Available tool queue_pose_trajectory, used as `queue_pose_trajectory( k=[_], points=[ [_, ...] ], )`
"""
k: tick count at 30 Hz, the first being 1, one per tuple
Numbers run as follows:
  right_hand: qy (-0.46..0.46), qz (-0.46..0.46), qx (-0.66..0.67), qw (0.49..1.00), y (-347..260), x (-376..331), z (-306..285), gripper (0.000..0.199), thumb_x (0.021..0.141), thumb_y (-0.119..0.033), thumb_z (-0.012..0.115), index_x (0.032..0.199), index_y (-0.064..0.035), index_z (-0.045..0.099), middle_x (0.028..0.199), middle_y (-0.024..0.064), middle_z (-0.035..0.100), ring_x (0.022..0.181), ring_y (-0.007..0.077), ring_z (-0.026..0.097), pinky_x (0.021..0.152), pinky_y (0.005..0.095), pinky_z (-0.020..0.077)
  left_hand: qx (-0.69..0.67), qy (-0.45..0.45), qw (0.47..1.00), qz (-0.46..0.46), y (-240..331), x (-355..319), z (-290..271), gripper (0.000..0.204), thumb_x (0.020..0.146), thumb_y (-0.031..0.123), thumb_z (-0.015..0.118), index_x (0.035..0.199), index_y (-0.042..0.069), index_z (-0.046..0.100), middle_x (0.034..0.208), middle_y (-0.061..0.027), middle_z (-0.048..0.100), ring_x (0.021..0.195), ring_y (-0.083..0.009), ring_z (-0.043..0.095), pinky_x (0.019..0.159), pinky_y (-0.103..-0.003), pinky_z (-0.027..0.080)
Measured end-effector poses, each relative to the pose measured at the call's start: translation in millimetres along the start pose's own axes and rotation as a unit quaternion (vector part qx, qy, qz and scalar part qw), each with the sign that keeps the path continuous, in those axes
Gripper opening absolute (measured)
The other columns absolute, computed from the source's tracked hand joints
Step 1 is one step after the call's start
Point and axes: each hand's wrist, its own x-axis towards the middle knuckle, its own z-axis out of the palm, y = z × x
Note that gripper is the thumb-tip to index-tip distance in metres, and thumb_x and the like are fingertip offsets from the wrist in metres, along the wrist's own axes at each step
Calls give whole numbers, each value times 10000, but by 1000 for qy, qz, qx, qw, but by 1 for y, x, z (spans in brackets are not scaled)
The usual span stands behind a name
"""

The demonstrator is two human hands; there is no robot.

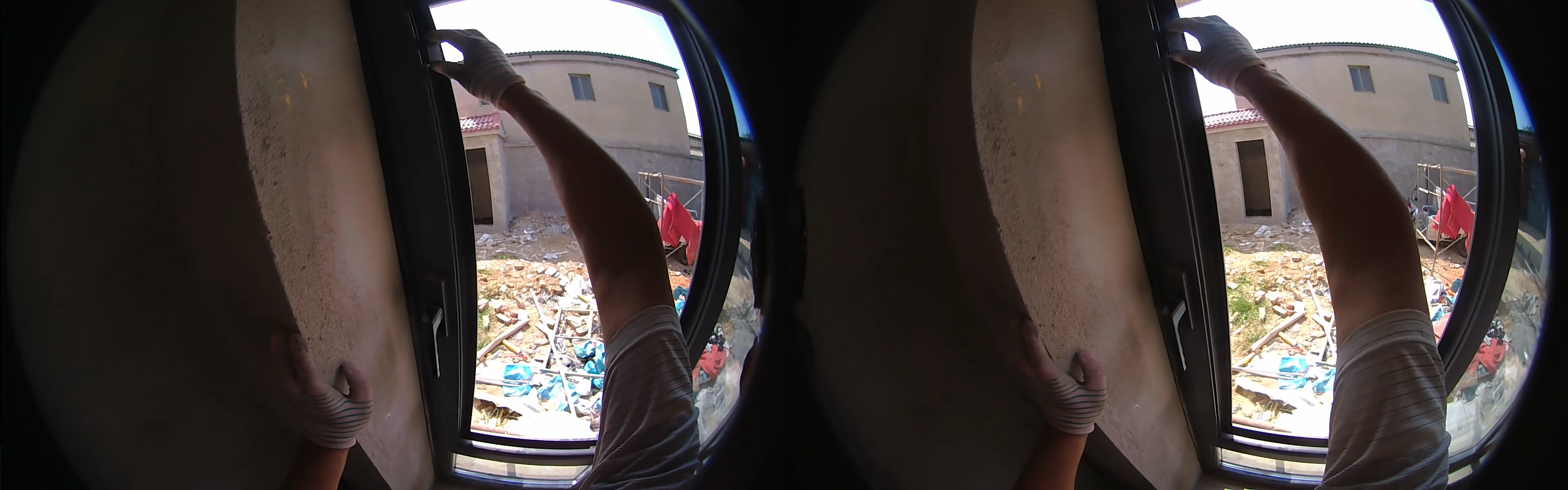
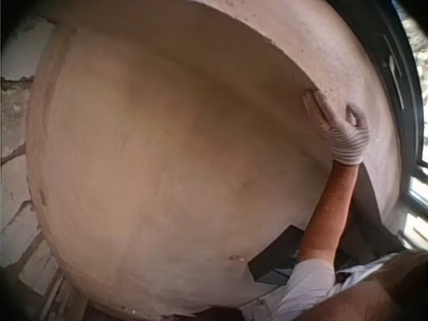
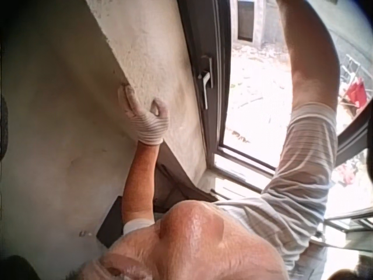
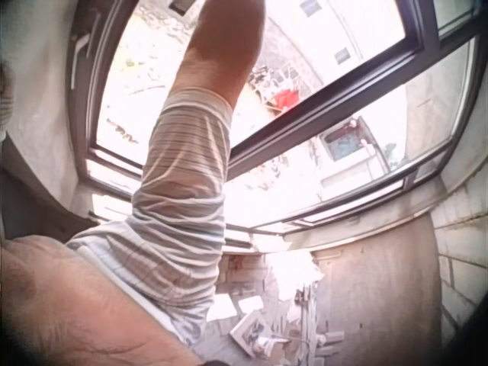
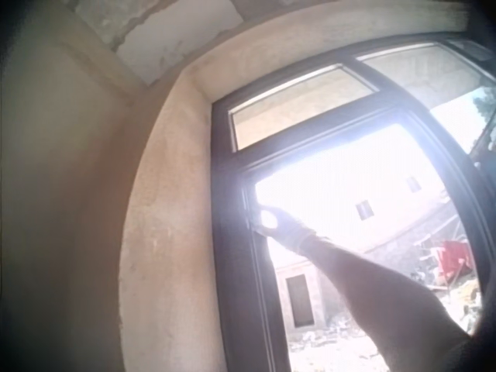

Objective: The person moves a metal ladder, then applies sealant along the window frame using a caulking gun. They retrieve small hardware pieces from a box and install them into the window frame. The person works inside a room under construction with debris visible outside.

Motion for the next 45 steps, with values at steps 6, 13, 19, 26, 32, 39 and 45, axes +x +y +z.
queue_pose_trajectory(
  k=[6, 13, 19, 26, 32, 39, 45],
  points=[
    [-8, 11, 9, 1000, -2, 2, 4, 452, 919, -286, 773, 1348, -251, 634, 1387, 67, 638, 1356, 281, 549, 1153, 404, 464, -42, -9, 999, -24, 2, -1, 2, 763, 928, 142, 613, 1562, -19, 218, 1555, -349, 239, 1363, -486, 422, 1009, -482, 559],
    [13, 43, 65, 997, -3, -5, 17, 511, 942, -278, 745, 1430, -276, 595, 1483, 100, 571, 1425, 299, 489, 1190, 420, 433, -32, -3, 999, -17, 2, 2, -1, 743, 938, 166, 605, 1556, -22, 238, 1537, -348, 284, 1345, -489, 445, 1017, -503, 540],
    [78, -5, 6, 997, -5, -12, 33, 533, 954, -200, 703, 1467, -262, 572, 1510, 60, 545, 1480, 306, 404, 1226, 439, 378, 6, -1, 1000, -9, 2, 3, -3, 731, 940, 175, 606, 1544, -42, 257, 1520, -355, 307, 1342, -500, 449, 1063, -533, 484],
    [125, 11, -64, 990, -13, -16, 40, 457, 946, -173, 632, 1390, -281, 630, 1449, 23, 584, 1346, 295, 522, 1138, 457, 435, -5, 9, 1000, -20, -1, 0, 2, 811, 855, 221, 626, 1527, -68, 276, 1485, -374, 378, 1318, -524, 452, 1114, -581, 389],
    [112, 49, -122, 985, -25, -20, 41, 525, 937, -113, 562, 1432, -283, 610, 1371, 42, 629, 1256, 317, 561, 1105, 446, 442, -11, 14, 1000, -17, -3, -3, 5, 808, 855, 214, 630, 1525, -70, 277, 1493, -370, 366, 1321, -517, 452, 1119, -576, 390],
    [70, 62, -122, 988, -33, -15, 27, 443, 936, -162, 604, 1357, -286, 663, 1235, -15, 709, 1200, 283, 601, 1091, 438, 439, -17, 22, 1000, -5, -5, -2, 6, 800, 872, 202, 620, 1536, -61, 260, 1506, -367, 346, 1328, -511, 448, 1117, -575, 398],
    [102, 56, -116, 986, -27, -16, 36, 415, 930, -150, 628, 1323, -272, 684, 1222, -20, 724, 1185, 279, 612, 1062, 413, 478, -29, 7, 999, -22, -6, -4, 7, 799, 878, 209, 612, 1537, -66, 254, 1504, -379, 347, 1336, -522, 442, 1121, -577, 394]
  ],
)
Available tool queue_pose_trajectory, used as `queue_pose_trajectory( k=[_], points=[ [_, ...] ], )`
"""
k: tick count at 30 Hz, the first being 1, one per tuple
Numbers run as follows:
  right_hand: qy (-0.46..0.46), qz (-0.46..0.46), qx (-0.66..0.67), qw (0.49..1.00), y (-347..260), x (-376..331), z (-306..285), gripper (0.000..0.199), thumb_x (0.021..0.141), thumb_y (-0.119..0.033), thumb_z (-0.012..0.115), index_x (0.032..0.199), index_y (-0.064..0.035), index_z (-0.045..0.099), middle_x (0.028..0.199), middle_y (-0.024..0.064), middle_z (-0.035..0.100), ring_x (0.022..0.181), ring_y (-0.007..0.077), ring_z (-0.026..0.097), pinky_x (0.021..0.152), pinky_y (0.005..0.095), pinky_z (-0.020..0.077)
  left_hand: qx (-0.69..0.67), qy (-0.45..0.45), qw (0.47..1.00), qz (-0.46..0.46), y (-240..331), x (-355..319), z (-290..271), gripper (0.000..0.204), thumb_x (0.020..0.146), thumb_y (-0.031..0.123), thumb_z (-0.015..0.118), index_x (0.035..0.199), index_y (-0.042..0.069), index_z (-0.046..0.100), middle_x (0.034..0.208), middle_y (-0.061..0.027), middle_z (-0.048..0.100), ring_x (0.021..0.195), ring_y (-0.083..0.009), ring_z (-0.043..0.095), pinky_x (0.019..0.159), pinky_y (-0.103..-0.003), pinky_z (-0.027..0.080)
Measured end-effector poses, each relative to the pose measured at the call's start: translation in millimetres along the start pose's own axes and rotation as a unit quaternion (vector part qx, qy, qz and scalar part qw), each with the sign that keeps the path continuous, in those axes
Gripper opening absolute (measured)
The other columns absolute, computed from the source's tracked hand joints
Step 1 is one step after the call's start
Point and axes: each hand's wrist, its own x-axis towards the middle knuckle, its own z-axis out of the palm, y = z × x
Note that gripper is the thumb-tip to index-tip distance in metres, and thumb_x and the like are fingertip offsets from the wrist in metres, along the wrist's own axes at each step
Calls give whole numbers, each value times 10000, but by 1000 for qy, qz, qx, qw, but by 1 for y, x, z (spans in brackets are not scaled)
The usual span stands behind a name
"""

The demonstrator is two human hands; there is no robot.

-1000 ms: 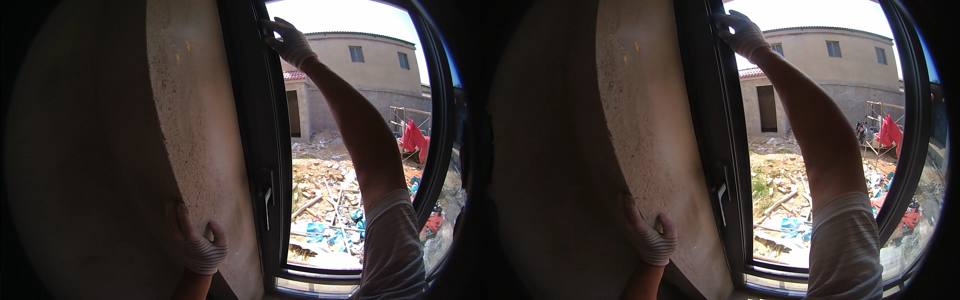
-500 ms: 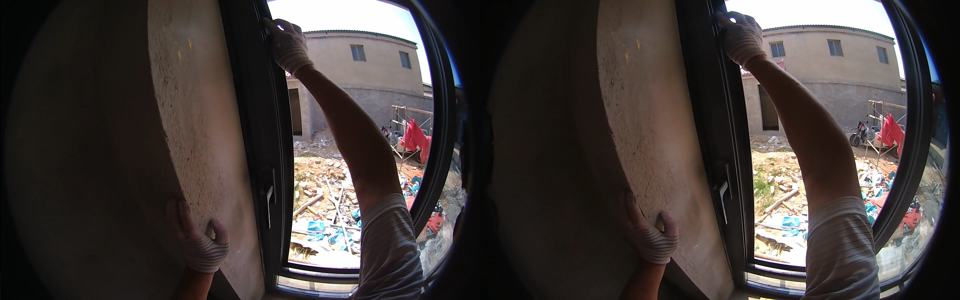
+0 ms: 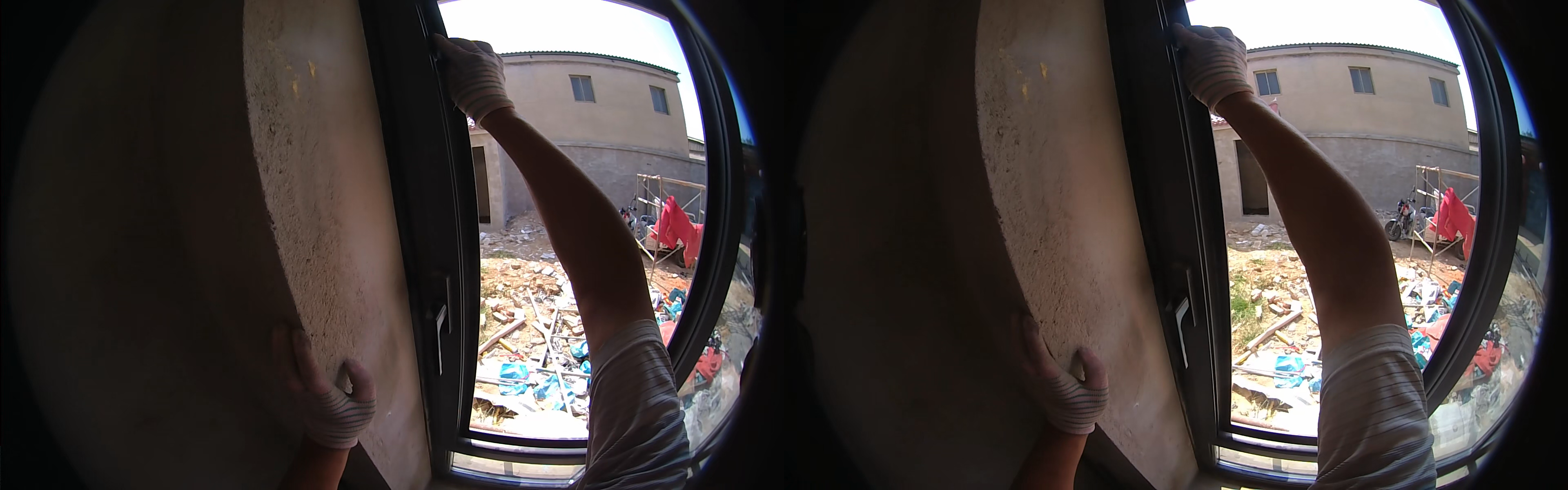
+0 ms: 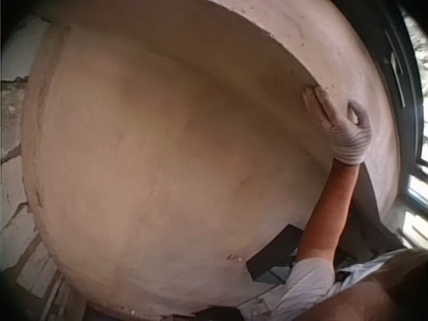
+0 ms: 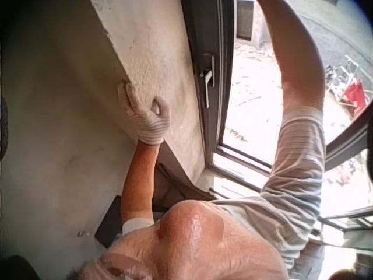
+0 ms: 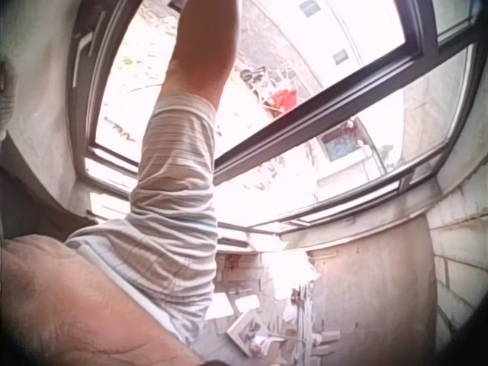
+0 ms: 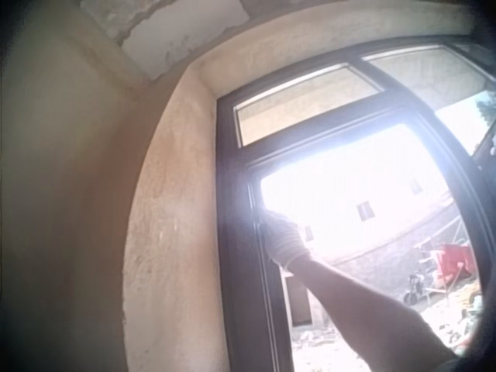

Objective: The person moves a metal ladder, then applies sealant along the window frame using a caulking gun. They retrieve small hardware pieces from a box and install them into the window frame. The person works inside a room under construction with debris visible outside.

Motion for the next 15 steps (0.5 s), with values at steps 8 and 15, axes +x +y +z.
queue_pose_trajectory(
  k=[8, 15],
  points=[
    [38, 102, 147, 983, -6, -6, 16, 321, 984, -158, 622, 1272, -252, 727, 1235, 12, 723, 1228, 270, 597, 1097, 365, 480, 1, -3, 1000, 6, 3, 5, -2, 783, 895, 220, 590, 1535, -75, 249, 1510, -378, 341, 1348, -518, 440, 1125, -584, 389],
    [-28, 76, 81, 993, -14, -4, -8, 318, 996, -151, 614, 1253, -289, 740, 1236, -38, 730, 1245, 240, 595, 1099, 356, 473, 19, 7, 999, 25, 5, 6, -6, 765, 908, 199, 587, 1537, -64, 239, 1507, -376, 329, 1338, -510, 448, 1106, -585, 408]
  ],
)
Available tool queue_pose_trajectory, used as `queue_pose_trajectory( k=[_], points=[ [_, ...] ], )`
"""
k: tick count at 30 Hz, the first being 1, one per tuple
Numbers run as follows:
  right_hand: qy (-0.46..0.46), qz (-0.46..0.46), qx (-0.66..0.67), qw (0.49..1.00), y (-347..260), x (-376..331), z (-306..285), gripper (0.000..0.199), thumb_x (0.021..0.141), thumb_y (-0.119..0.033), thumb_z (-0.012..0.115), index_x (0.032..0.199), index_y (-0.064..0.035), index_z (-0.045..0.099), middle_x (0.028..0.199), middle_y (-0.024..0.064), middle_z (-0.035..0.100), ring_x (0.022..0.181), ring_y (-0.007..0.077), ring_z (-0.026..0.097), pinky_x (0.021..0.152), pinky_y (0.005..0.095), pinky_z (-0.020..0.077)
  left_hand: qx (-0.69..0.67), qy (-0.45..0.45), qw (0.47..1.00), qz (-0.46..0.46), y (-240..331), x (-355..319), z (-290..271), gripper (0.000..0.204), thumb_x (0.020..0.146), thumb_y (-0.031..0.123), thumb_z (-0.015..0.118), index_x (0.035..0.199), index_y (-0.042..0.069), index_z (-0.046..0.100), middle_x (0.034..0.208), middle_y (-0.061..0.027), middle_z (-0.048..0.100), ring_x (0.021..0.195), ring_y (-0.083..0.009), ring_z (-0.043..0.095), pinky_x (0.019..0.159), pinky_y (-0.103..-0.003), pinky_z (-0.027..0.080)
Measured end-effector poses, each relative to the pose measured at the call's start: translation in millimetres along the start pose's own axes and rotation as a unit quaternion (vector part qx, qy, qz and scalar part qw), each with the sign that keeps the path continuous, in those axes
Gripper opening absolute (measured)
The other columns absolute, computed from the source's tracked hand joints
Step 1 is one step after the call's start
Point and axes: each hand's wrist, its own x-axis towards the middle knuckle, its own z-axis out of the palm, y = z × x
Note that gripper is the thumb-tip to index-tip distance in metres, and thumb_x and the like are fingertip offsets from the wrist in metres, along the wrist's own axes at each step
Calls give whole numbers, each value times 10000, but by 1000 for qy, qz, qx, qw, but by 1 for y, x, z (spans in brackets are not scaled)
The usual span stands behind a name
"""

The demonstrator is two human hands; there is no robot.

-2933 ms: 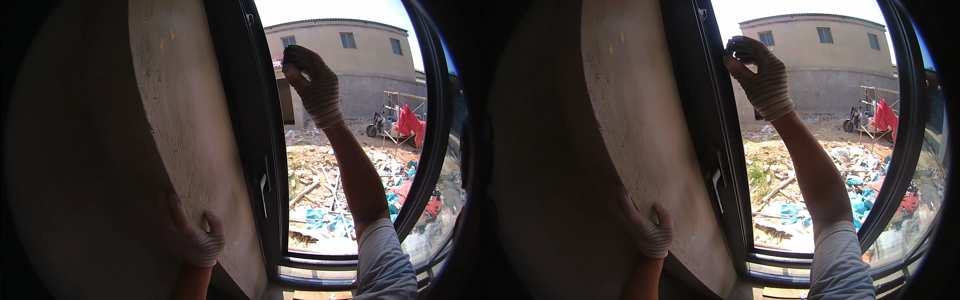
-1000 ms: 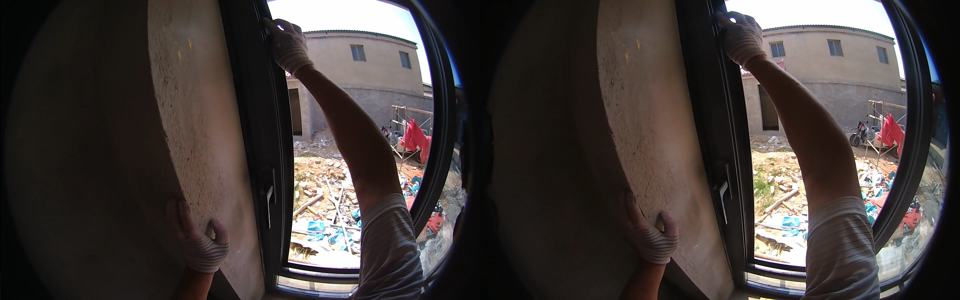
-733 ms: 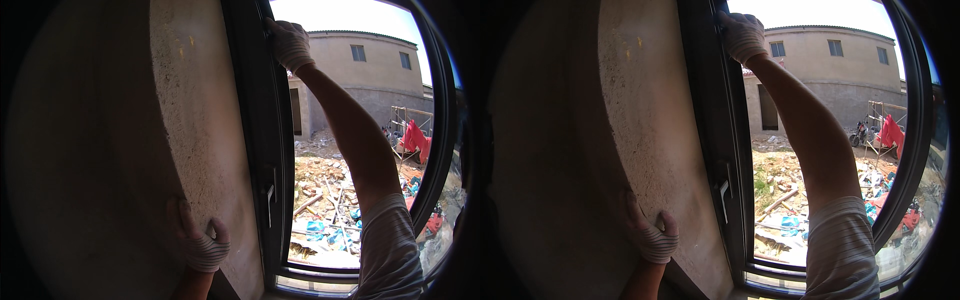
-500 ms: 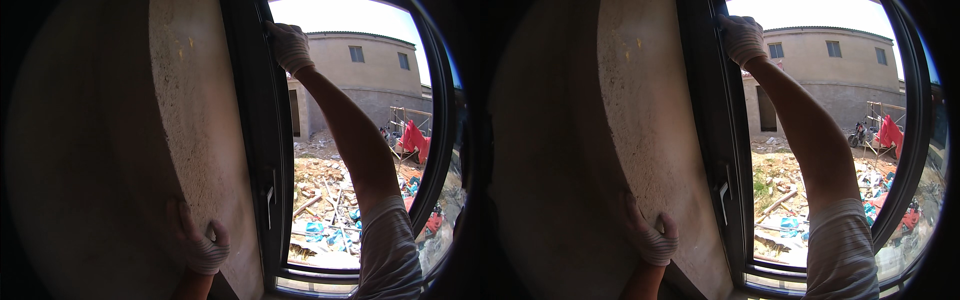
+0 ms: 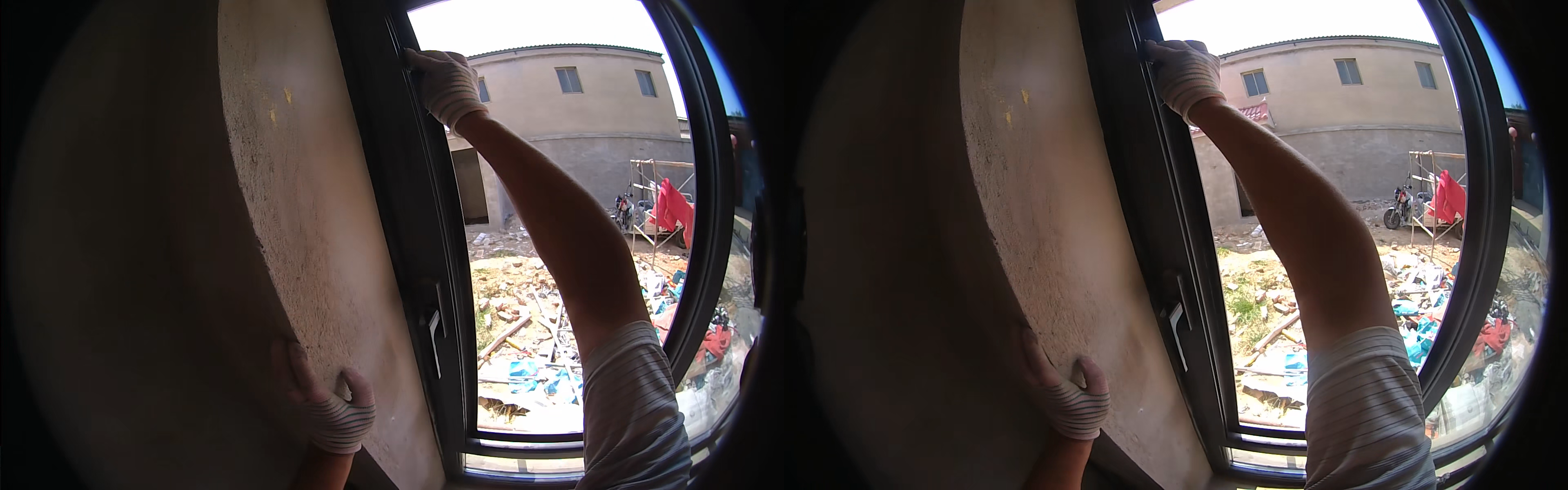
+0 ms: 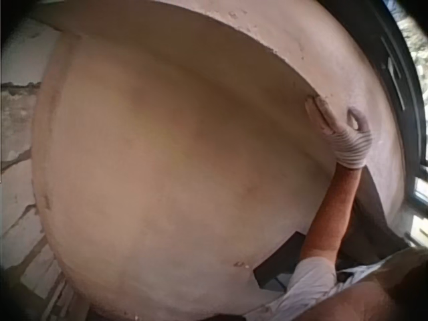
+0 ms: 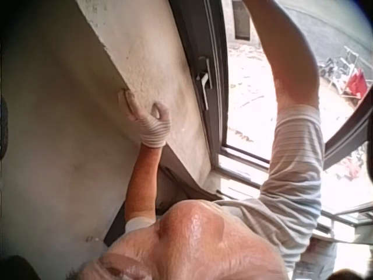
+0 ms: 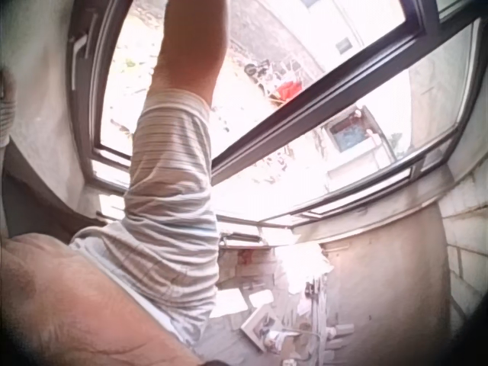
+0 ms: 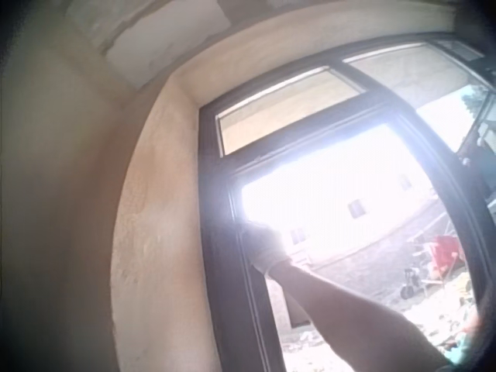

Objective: The person moves a metal ladder, then applies sealant along the window frame using a caulking gun. They retrieve small hardware pieces from a box and install them into the window frame. The person works inside a room under construction with debris visible outside.

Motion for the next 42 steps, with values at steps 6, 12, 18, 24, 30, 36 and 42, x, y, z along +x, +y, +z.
queue_pose_trajectory(
  k=[6, 12, 18, 24, 30, 36, 42],
  points=[
    [48, 13, -1, 999, 0, 0, 6, 342, 959, -157, 609, 1238, -317, 724, 1188, -37, 733, 1175, 276, 622, 1039, 402, 475, -5, -4, 1000, -17, 5, 2, -1, 772, 901, 228, 599, 1520, -74, 250, 1475, -379, 381, 1292, -527, 482, 1091, -592, 404],
    [51, 46, 38, 997, -1, 1, 13, 299, 998, -191, 583, 1229, -311, 731, 1221, -9, 725, 1193, 297, 612, 1047, 406, 473, 2, 13, 1000, -2, 4, 0, 1, 771, 916, 252, 602, 1525, -67, 255, 1484, -388, 365, 1300, -536, 468, 1092, -594, 400],
    [31, 60, 59, 996, 0, 0, 1, 297, 988, -180, 598, 1211, -303, 751, 1208, -16, 734, 1216, 262, 609, 1079, 380, 466, -20, 9, 1000, -3, 4, -2, 4, 775, 916, 246, 594, 1536, -63, 246, 1498, -389, 348, 1327, -532, 444, 1110, -594, 385],
    [-115, 104, 77, 985, -21, 17, -42, 422, 939, -17, 572, 1238, -255, 754, 1268, 0, 719, 1211, 228, 636, 1085, 346, 503, -3, 20, 1000, 12, 0, -2, 2, 771, 886, 179, 605, 1528, -64, 253, 1486, -384, 341, 1310, -511, 438, 1099, -583, 405],
    [21, 70, 117, 990, 15, 15, -10, 417, 879, 49, 564, 1181, -164, 757, 1230, 75, 723, 1092, 223, 695, 1016, 343, 557, -19, 9, 1000, -2, 0, -4, 3, 788, 880, 158, 605, 1543, -58, 239, 1499, -376, 331, 1334, -503, 423, 1118, -573, 391],
    [18, 121, 143, 982, -5, -5, -1, 431, 868, 46, 521, 1149, -159, 777, 1361, 61, 639, 1189, 196, 628, 1068, 297, 513, -16, 12, 1000, 3, -7, -8, 5, 804, 886, 164, 609, 1557, -55, 223, 1529, -378, 298, 1354, -500, 414, 1125, -565, 388],
    [10, 135, 218, 967, 0, 0, 4, 438, 863, 37, 529, 1181, -141, 772, 1375, 72, 630, 1245, 230, 617, 1106, 306, 485, -34, 6, 999, -1, -1, -4, 4, 788, 897, 167, 611, 1553, -54, 234, 1534, -382, 292, 1353, -501, 418, 1117, -565, 399]
  ],
)
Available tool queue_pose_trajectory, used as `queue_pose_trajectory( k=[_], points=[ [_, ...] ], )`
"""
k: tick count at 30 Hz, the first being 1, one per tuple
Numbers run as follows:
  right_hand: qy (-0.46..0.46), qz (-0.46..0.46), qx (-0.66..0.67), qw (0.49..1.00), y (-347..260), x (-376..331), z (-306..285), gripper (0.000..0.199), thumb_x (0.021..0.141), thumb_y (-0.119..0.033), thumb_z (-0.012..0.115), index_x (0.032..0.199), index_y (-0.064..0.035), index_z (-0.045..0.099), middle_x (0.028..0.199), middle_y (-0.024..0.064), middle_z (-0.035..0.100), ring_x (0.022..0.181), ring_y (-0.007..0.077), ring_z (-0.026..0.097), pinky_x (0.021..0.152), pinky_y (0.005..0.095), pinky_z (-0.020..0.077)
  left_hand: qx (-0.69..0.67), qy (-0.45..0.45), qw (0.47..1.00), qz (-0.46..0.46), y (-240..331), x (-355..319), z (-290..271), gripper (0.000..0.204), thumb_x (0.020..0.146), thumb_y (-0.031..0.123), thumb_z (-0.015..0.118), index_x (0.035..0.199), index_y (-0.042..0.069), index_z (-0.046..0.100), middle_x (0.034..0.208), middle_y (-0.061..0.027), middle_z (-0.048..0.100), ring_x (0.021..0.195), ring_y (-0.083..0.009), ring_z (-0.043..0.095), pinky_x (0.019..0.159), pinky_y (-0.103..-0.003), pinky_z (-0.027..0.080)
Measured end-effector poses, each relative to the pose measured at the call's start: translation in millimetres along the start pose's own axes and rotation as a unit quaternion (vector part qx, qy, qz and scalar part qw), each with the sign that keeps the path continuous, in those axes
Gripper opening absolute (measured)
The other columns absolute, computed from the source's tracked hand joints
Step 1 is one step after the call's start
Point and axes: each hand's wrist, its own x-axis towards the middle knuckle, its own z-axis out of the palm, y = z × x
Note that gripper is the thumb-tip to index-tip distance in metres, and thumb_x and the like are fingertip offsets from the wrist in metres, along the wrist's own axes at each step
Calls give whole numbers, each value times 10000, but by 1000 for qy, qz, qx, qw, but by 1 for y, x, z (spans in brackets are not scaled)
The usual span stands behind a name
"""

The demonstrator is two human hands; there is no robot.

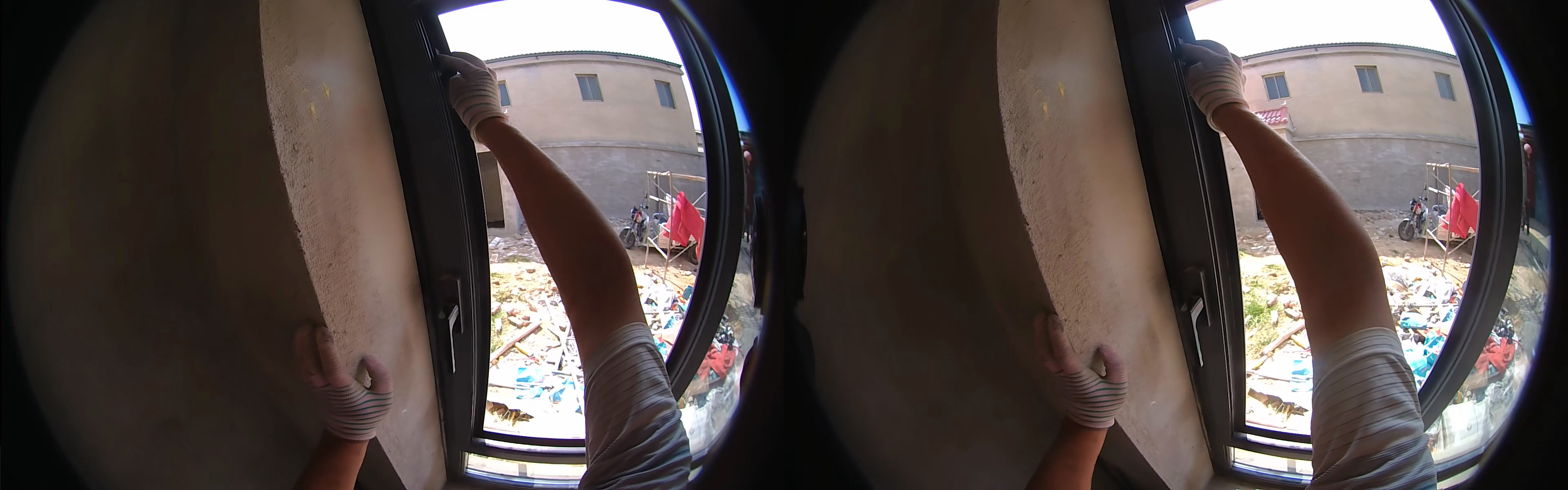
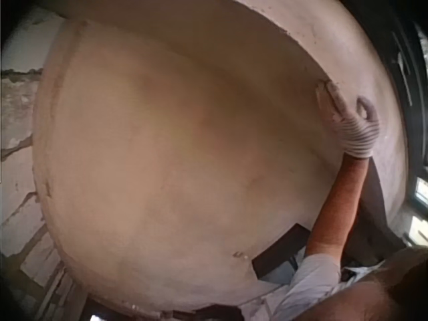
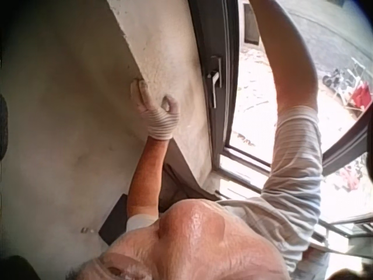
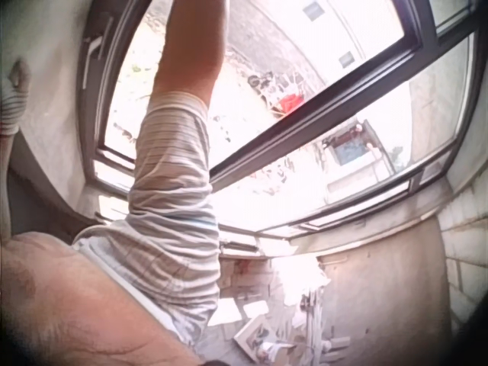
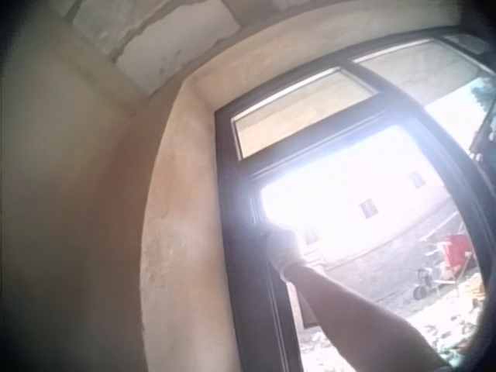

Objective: The person moves a metal ladder, then applies sealant along the window frame using a caulking gun. They retrieve small hardware pieces from a box and install them into the window frame. The person works inside a room under construction with debris visible outside.

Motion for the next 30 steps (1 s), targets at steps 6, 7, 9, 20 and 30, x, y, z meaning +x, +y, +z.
queue_pose_trajectory(
  k=[6, 7, 9, 20, 30],
  points=[
    [14, 46, 91, 995, 0, -2, 7, 470, 856, 67, 525, 1229, -111, 750, 1375, 98, 620, 1276, 242, 604, 1112, 309, 471, 1, 21, 1000, 1, 3, 0, 3, 789, 891, 156, 615, 1555, -49, 240, 1517, -377, 332, 1328, -506, 446, 1114, -564, 400],
    [8, 67, 88, 994, -3, -2, 9, 475, 857, 71, 525, 1238, -108, 745, 1373, 102, 619, 1279, 239, 602, 1111, 308, 471, -2, 24, 1000, 2, 0, -2, 3, 791, 889, 155, 616, 1556, -47, 240, 1514, -375, 340, 1324, -507, 449, 1113, -564, 401],
    [-18, 53, 80, 995, -8, -10, 9, 491, 864, 77, 521, 1272, -104, 724, 1370, 93, 617, 1296, 226, 580, 1118, 313, 458, -2, 21, 1000, 2, -5, -3, 1, 797, 885, 161, 622, 1557, -45, 244, 1513, -371, 344, 1326, -504, 447, 1115, -559, 398],
    [-3, 125, 130, 984, -6, -79, -11, 577, 1001, -307, 635, 1494, -38, 505, 1457, 166, 533, 1377, 301, 505, 1177, 383, 390, -11, 36, 999, 16, -4, 3, -6, 773, 857, 129, 630, 1528, -44, 289, 1455, -386, 380, 1244, -512, 499, 1039, -577, 444],
    [-76, 221, 175, 956, 6, -237, -33, 851, 995, -406, 676, 1607, 15, 260, 1571, 226, 388, 1484, 320, 357, 1240, 383, 259, -24, 52, 998, 15, -8, -1, 4, 742, 858, 101, 629, 1514, -62, 323, 1433, -380, 409, 1263, -501, 487, 1074, -557, 436]
  ],
)
